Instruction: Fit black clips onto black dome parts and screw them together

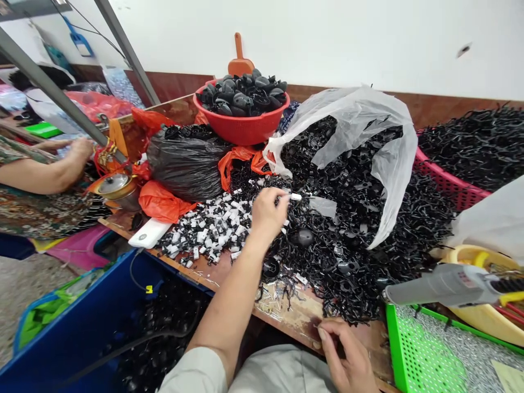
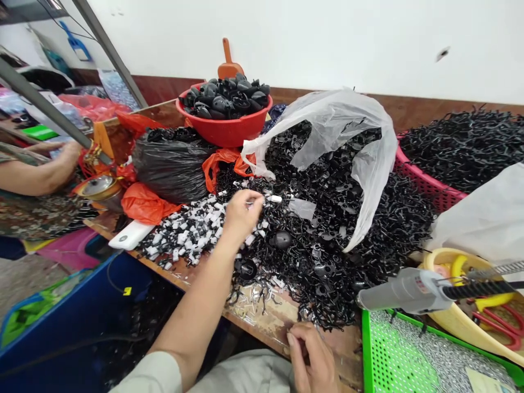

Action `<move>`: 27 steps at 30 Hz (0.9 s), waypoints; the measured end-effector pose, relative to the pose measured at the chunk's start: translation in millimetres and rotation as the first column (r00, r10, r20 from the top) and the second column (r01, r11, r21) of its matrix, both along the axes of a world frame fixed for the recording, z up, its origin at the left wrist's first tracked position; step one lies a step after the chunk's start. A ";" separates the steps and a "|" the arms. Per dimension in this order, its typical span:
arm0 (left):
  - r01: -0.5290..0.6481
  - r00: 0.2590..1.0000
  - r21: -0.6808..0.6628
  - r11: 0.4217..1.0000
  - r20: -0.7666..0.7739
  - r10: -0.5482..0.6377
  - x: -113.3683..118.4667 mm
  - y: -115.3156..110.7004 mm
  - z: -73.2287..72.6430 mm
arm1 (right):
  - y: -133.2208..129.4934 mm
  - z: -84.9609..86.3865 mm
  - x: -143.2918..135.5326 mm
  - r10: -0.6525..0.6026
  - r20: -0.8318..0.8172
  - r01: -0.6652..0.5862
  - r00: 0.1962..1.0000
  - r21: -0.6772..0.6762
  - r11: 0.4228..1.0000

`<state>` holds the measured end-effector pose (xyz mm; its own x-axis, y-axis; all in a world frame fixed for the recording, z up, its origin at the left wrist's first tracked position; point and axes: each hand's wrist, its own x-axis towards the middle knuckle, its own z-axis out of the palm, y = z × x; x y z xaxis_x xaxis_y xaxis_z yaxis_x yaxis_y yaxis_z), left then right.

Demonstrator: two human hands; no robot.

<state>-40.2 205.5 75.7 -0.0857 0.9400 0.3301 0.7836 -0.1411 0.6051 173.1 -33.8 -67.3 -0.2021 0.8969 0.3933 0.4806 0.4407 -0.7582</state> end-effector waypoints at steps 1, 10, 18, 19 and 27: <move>-0.063 0.998 -0.056 0.996 -0.024 0.062 -15.3 7.8 -0.6 | 0.1 -0.9 0.5 0.009 -0.004 -0.009 1.000 -0.001 1.000; -0.020 0.965 -0.598 0.801 -0.222 -0.142 -95.1 89.4 -15.4 | 0.5 -5.6 -0.9 0.029 0.005 -0.028 1.000 -0.002 1.000; -0.158 0.927 -0.627 0.762 -0.361 -0.105 -71.3 99.5 -46.9 | 0.3 -0.5 -3.4 0.022 0.054 -0.023 0.998 0.023 0.999; -0.188 0.922 -0.611 0.769 -0.379 -0.076 -68.4 98.9 -50.9 | 0.2 -0.6 -3.4 0.022 0.059 -0.024 0.998 0.028 0.999; -0.243 0.937 -0.511 0.825 -0.343 0.064 -68.9 91.2 -62.4 | -1.3 -6.2 -0.7 0.002 0.047 -0.004 0.999 0.045 0.999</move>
